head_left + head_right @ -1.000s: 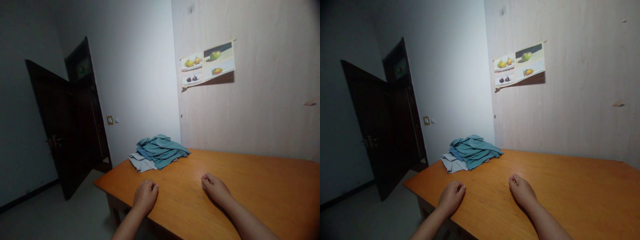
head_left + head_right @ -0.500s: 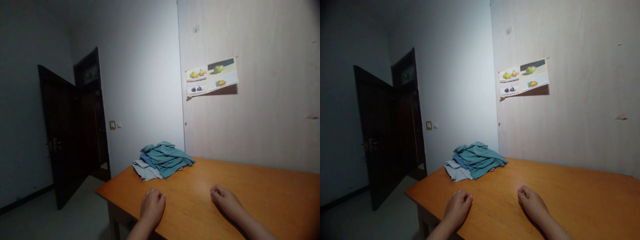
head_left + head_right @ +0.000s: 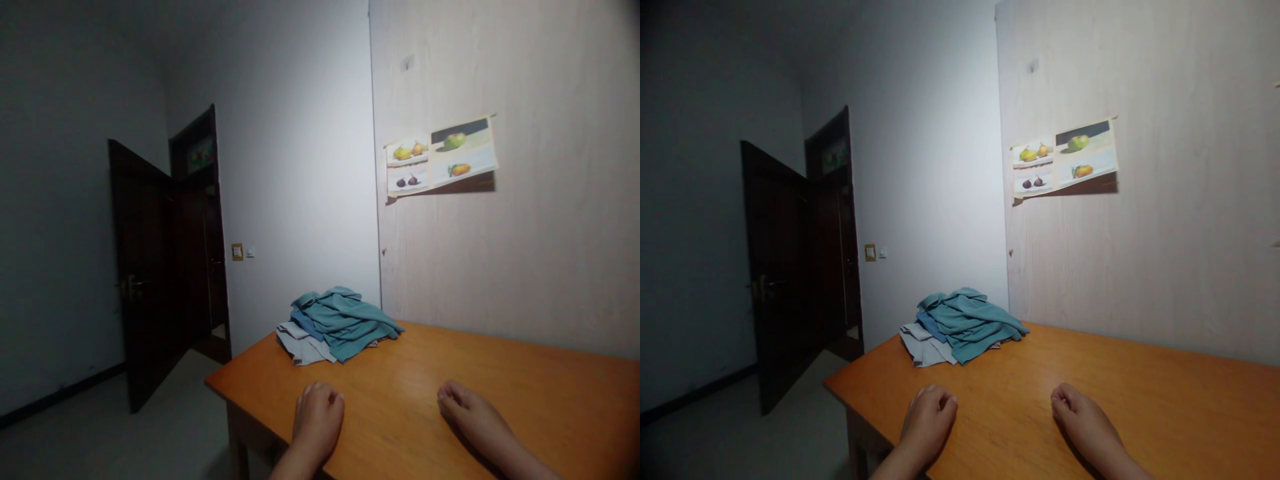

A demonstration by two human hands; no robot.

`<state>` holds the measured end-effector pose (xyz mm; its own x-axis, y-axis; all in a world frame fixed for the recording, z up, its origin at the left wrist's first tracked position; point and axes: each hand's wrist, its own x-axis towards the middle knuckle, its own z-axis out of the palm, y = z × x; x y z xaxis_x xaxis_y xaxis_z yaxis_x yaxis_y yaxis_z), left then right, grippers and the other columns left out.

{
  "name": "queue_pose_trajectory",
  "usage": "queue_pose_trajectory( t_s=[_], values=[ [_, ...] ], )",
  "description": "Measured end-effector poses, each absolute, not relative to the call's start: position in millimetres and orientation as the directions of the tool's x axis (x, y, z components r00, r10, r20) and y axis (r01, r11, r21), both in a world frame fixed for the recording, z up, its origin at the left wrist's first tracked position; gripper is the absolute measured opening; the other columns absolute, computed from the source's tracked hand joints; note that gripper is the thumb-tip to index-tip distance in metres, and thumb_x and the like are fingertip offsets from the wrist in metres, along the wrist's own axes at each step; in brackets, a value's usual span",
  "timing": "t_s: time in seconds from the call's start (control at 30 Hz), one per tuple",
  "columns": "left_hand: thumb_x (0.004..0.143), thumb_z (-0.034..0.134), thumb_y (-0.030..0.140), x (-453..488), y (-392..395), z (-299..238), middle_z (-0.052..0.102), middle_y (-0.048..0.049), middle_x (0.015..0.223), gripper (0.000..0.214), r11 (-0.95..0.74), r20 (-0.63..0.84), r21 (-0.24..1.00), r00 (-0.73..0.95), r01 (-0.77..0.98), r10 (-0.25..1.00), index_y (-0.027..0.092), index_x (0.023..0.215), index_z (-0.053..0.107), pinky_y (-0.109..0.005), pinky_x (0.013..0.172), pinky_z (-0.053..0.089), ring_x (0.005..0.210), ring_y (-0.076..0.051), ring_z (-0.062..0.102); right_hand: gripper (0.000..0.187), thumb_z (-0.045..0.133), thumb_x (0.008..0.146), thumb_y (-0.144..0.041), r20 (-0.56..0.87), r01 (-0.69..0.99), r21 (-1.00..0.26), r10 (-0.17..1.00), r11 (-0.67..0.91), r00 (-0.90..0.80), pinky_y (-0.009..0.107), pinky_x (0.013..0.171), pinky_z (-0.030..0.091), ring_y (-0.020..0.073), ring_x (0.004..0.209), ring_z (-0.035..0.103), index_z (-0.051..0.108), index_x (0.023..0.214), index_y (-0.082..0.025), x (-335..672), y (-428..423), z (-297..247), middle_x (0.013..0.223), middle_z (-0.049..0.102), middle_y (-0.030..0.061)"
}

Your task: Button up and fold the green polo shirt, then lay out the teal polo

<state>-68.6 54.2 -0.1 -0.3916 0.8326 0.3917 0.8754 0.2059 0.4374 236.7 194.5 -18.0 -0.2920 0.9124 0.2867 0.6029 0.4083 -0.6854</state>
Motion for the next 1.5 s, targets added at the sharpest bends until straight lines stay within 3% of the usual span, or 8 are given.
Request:
queue_pose_trajectory(
  t_s=[0.3,0.6,0.87,0.97,1.07,1.2,1.37,1.5],
  values=[
    [0.092,0.051,0.04,-70.6,55.8,1.7,0.07,-0.0041,0.091,0.028,0.194,0.39,0.412,-0.365,0.89,0.845,0.023,0.081,0.069,-0.03,0.075,0.036,0.095,-0.021,0.061,0.025,0.038,0.094,-0.033,0.257,0.745,-0.562,0.932,0.359,-0.255,0.029,0.064,0.034,0.0206,0.076,0.063,0.059,0.085,-0.023,232.3,191.4,-18.6,0.082,0.071,0.0053],
    [0.091,0.052,0.039,-71.4,53.8,5.4,0.069,-0.0055,0.09,0.026,0.159,0.385,0.411,-0.329,0.898,0.862,0.022,0.081,0.068,-0.031,0.077,0.036,0.093,-0.022,0.061,0.024,0.036,0.097,-0.027,0.249,0.913,-0.213,0.923,0.347,-0.293,0.031,0.063,0.027,0.0271,0.09,0.069,0.06,0.102,-0.022,214.9,189.0,-10.2,0.1,0.075,0.0122],
    [0.09,0.052,0.039,-72.9,52.4,7.5,0.07,-0.0043,0.091,0.026,0.137,0.348,0.421,-0.299,0.897,0.889,0.022,0.081,0.069,-0.031,0.078,0.039,0.092,-0.021,0.063,0.025,0.038,0.098,-0.03,0.265,0.9,-0.23,0.914,0.371,-0.309,0.031,0.062,0.025,0.0244,0.085,0.068,0.062,0.098,-0.022,215.0,199.9,-3.9,0.094,0.075,0.0103],
    [0.088,0.054,0.038,-86.0,63.4,5.2,0.071,-0.0034,0.09,0.022,0.123,0.306,0.44,-0.277,0.889,0.911,0.022,0.083,0.068,-0.03,0.077,0.042,0.091,-0.022,0.064,0.024,0.039,0.097,-0.031,0.265,0.873,-0.341,0.927,0.348,-0.266,0.031,0.061,0.024,0.0223,0.082,0.066,0.062,0.093,-0.023,218.3,202.2,-7.4,0.091,0.074,0.0073],
    [0.087,0.054,0.036,-108.0,90.4,11.3,0.073,-0.0054,0.102,0.025,0.074,0.296,0.463,-0.233,0.883,0.926,0.021,0.1,0.069,-0.029,0.082,0.046,0.1,-0.023,0.065,0.021,0.042,0.096,-0.032,0.244,0.85,-0.426,0.944,0.31,-0.222,0.03,0.06,0.023,0.0203,0.079,0.064,0.061,0.089,-0.023,219.3,206.1,-9.6,0.088,0.073,0.0053],
    [0.085,0.058,0.035,-131.1,146.5,47.3,0.062,-0.0118,0.136,0.05,0.069,0.427,0.266,-0.181,0.961,0.886,0.019,0.132,0.058,-0.034,0.106,0.038,0.128,-0.027,0.053,0.019,0.045,0.095,-0.03,0.241,0.838,-0.448,0.945,0.31,-0.221,0.031,0.06,0.021,0.0199,0.077,0.062,0.061,0.088,-0.023,218.5,208.4,-11.4,0.085,0.072,0.005],
    [0.079,0.068,0.05,-127.8,223.4,106.8,0.045,-0.0129,0.155,0.082,0.147,0.417,-0.011,-0.129,0.989,0.9,0.024,0.15,0.039,-0.042,0.113,0.032,0.141,-0.032,0.04,0.019,0.045,0.095,-0.028,0.259,0.82,-0.474,0.941,0.321,-0.218,0.031,0.06,0.021,0.0194,0.076,0.062,0.062,0.088,-0.022,218.6,207.4,-10.8,0.083,0.072,0.0051],
    [0.07,0.072,0.065,-116.1,279.7,129.5,0.024,-0.015,0.167,0.103,0.154,0.359,-0.085,-0.113,0.984,0.926,0.028,0.156,0.03,-0.058,0.118,0.02,0.153,-0.04,0.015,0.018,0.047,0.094,-0.027,0.241,0.808,-0.507,0.95,0.299,-0.201,0.03,0.06,0.021,0.0186,0.075,0.061,0.062,0.088,-0.022,218.7,206.7,-8.8,0.082,0.072,0.0043]
  ],
)
